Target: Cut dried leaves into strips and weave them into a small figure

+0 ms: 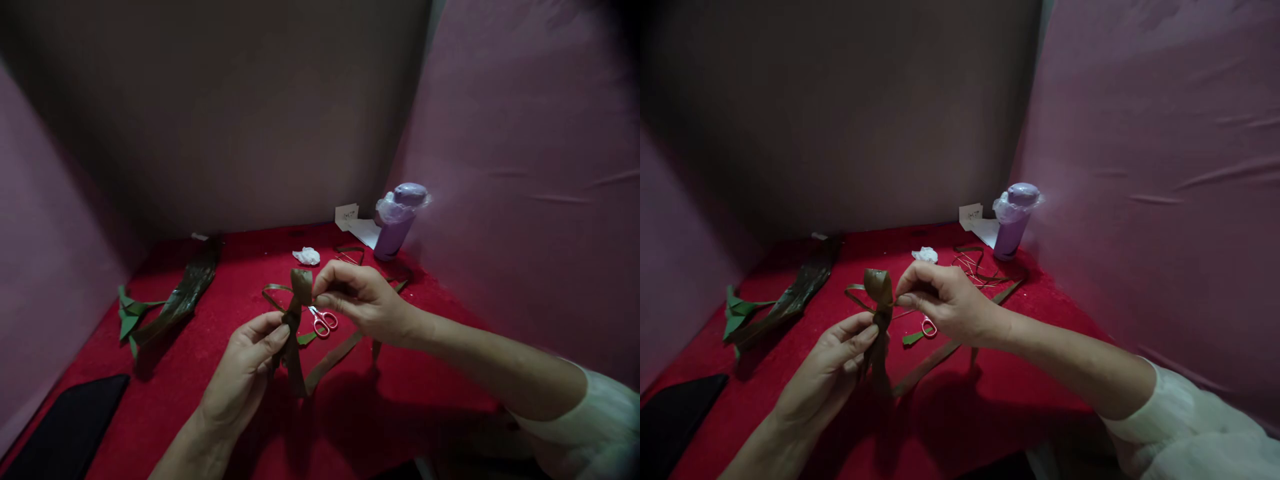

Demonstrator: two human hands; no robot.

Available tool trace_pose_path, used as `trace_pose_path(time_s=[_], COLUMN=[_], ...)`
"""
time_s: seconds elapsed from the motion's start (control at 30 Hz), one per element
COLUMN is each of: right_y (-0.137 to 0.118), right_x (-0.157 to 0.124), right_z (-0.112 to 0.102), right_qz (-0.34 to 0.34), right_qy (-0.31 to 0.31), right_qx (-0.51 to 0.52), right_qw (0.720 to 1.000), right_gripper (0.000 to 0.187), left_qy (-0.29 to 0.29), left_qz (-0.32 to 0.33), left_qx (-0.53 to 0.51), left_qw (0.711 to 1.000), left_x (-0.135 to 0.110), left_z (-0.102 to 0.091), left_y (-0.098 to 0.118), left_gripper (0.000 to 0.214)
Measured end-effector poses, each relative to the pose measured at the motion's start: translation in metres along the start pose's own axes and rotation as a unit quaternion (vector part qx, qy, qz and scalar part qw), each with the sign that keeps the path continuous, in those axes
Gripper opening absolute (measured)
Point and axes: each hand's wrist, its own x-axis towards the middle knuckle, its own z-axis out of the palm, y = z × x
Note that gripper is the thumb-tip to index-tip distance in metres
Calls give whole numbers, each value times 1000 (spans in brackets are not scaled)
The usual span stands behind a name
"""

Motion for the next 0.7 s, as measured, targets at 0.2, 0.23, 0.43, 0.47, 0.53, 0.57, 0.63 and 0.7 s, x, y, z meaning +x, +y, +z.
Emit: trace_pose_path(time_s=[0.2, 0.23, 0.43, 0.47, 0.53, 0.57, 0.63, 0.7], right_y=[0, 0, 4, 4, 5, 6, 6, 5], right_x=[8, 8, 7, 8, 8, 9, 9, 8], right_z=[5, 6, 8, 8, 8, 8, 8, 7], right_qz=[89, 92, 76, 74, 75, 77, 84, 89], right_qy=[-5, -6, 38, 47, 63, 67, 69, 63], right_qx=[169, 157, 130, 135, 144, 147, 145, 135], right_qw=[982, 983, 988, 987, 985, 984, 984, 985], right_gripper=[21, 18, 13, 14, 13, 12, 12, 12], left_qy=[-30, -29, -26, -23, -19, -17, -15, -15], left_qz=[0, -2, -8, -7, -4, -2, 1, 2], left_qx=[6, 4, 1, 2, 6, 8, 9, 9], left_qw=[1000, 1000, 1000, 1000, 1000, 1000, 1000, 1000], left_x=[-1, -1, -1, -1, -2, -1, -1, -2], left_z=[1, 1, 3, 3, 4, 4, 4, 4], left_y=[0, 0, 0, 0, 0, 0, 0, -1], left_gripper=[11, 11, 16, 17, 18, 19, 17, 15])
